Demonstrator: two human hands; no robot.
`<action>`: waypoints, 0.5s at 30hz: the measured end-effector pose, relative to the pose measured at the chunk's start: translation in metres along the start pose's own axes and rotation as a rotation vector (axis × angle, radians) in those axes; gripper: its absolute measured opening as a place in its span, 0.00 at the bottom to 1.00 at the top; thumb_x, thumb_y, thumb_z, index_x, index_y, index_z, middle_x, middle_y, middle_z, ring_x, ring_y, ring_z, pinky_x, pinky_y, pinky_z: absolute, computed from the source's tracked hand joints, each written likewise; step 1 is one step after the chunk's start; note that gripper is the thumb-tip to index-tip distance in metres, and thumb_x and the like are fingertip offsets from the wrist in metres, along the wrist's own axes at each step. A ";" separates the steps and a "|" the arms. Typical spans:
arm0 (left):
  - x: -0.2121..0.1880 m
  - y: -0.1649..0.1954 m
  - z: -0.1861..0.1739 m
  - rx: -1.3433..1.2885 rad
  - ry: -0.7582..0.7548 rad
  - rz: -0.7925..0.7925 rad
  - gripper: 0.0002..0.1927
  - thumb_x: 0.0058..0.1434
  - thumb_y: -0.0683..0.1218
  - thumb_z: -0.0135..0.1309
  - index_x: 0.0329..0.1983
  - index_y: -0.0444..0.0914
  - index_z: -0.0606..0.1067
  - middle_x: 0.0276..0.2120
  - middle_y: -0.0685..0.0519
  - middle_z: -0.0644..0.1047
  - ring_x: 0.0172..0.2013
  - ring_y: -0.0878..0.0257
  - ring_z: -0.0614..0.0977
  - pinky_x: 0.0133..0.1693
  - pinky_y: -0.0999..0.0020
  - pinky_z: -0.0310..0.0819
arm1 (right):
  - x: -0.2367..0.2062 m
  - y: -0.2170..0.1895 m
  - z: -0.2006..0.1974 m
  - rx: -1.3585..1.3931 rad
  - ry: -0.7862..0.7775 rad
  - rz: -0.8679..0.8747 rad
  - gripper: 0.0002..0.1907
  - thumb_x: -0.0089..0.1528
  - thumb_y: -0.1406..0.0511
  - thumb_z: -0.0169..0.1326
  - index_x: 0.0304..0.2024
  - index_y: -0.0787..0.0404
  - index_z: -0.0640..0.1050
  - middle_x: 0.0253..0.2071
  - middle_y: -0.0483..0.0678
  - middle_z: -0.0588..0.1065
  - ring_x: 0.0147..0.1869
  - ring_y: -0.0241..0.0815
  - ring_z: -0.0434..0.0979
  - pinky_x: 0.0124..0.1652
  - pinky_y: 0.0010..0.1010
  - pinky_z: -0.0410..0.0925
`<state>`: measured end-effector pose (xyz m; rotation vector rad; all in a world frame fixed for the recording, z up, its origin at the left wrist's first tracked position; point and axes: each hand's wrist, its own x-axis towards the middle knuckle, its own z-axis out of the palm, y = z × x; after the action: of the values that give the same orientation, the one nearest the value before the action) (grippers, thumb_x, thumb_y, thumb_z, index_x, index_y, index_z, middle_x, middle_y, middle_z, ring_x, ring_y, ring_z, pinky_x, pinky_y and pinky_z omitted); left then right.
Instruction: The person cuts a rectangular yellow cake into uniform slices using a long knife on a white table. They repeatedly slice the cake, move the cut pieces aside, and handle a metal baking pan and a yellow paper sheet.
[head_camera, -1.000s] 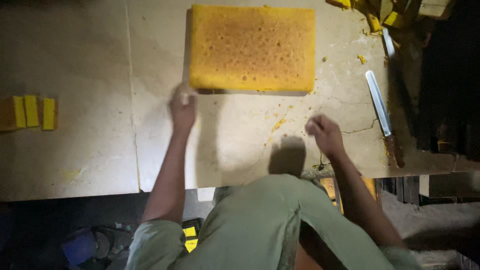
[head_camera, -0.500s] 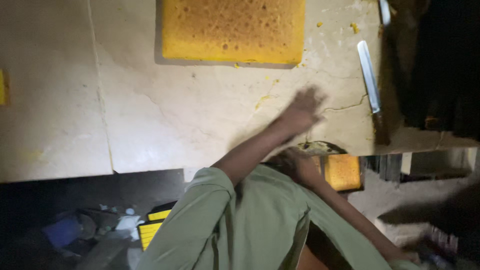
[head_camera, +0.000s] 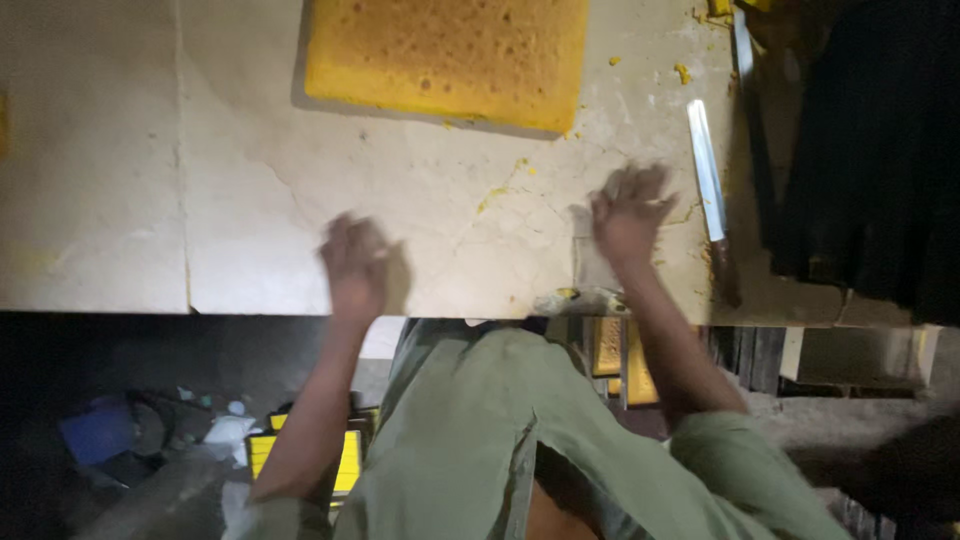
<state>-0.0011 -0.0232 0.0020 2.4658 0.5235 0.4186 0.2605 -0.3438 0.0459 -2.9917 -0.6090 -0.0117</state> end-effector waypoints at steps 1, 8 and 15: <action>-0.003 -0.019 -0.018 0.085 -0.013 -0.100 0.26 0.72 0.53 0.47 0.69 0.36 0.66 0.70 0.37 0.63 0.73 0.40 0.61 0.69 0.43 0.53 | 0.005 0.001 0.002 -0.044 0.015 -0.135 0.38 0.70 0.49 0.48 0.73 0.69 0.61 0.77 0.65 0.54 0.82 0.67 0.42 0.67 0.73 0.37; 0.089 -0.107 -0.055 0.218 0.048 -0.178 0.30 0.68 0.45 0.53 0.72 0.32 0.64 0.74 0.35 0.57 0.73 0.35 0.57 0.68 0.38 0.51 | 0.016 -0.041 0.022 -0.403 -0.131 -0.503 0.41 0.66 0.50 0.48 0.75 0.66 0.60 0.80 0.62 0.49 0.85 0.61 0.40 0.71 0.69 0.35; 0.300 -0.103 -0.046 -0.134 -0.031 -0.046 0.30 0.78 0.50 0.49 0.79 0.38 0.57 0.79 0.35 0.43 0.79 0.40 0.46 0.75 0.50 0.50 | 0.172 -0.054 0.001 0.245 0.117 0.035 0.41 0.74 0.50 0.57 0.78 0.67 0.60 0.83 0.68 0.44 0.86 0.70 0.36 0.77 0.64 0.41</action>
<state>0.2149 0.2121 0.0298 2.3236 0.5216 0.3833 0.3978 -0.2272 0.0542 -2.7419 -0.5045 -0.1011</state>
